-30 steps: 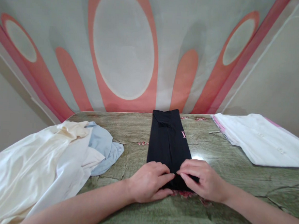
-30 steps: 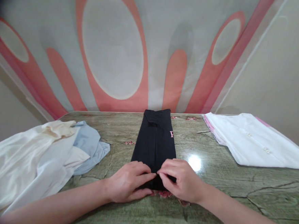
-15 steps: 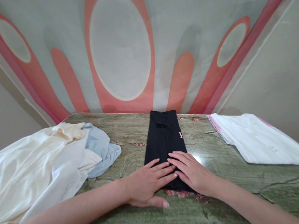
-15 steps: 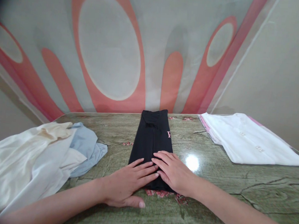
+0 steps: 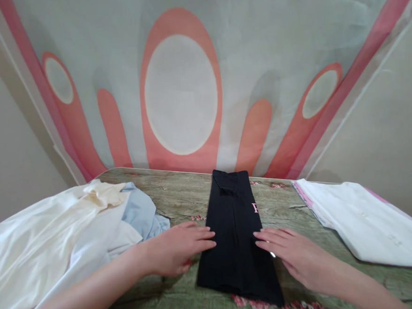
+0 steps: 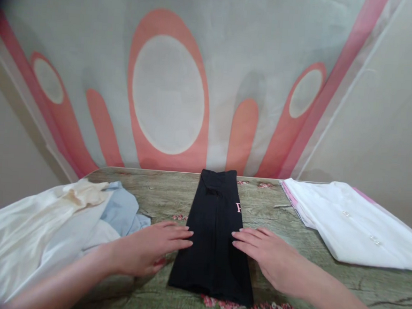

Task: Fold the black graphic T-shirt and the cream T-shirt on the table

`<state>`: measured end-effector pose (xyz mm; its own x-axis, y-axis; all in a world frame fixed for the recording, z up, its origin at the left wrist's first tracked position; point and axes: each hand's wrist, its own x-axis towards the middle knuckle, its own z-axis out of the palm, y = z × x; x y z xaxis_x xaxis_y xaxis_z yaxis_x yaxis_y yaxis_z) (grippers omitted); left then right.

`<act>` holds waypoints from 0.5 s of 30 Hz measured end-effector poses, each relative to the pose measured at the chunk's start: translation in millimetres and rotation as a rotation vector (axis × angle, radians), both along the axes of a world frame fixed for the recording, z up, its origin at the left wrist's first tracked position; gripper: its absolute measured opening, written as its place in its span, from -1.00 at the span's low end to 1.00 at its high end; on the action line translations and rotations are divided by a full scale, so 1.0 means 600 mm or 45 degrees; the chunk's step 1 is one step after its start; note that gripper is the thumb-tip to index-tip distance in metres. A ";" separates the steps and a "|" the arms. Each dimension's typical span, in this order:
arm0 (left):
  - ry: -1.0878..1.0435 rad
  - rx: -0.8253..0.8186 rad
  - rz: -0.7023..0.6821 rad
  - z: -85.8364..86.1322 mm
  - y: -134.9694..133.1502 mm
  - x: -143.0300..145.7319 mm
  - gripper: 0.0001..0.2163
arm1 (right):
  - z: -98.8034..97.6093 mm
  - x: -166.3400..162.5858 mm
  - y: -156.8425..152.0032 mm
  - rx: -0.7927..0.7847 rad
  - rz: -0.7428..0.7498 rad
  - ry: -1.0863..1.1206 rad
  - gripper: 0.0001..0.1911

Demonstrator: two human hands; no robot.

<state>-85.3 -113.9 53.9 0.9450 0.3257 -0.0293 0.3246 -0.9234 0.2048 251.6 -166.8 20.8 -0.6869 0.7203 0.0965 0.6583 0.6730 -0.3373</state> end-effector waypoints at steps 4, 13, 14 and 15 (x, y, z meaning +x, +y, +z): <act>0.026 0.138 -0.084 -0.007 -0.022 0.015 -0.40 | -0.005 -0.041 -0.024 0.055 0.096 -0.084 -0.36; -0.129 -0.023 -0.099 -0.050 -0.010 0.030 -0.50 | -0.013 -0.043 -0.009 0.024 0.123 0.064 -0.46; -0.160 -0.073 -0.074 -0.052 -0.006 0.029 -0.50 | -0.015 -0.038 -0.006 0.007 0.098 0.110 -0.47; -0.195 -0.126 -0.050 -0.052 -0.003 0.028 -0.52 | -0.016 -0.035 -0.004 -0.017 0.076 0.158 -0.48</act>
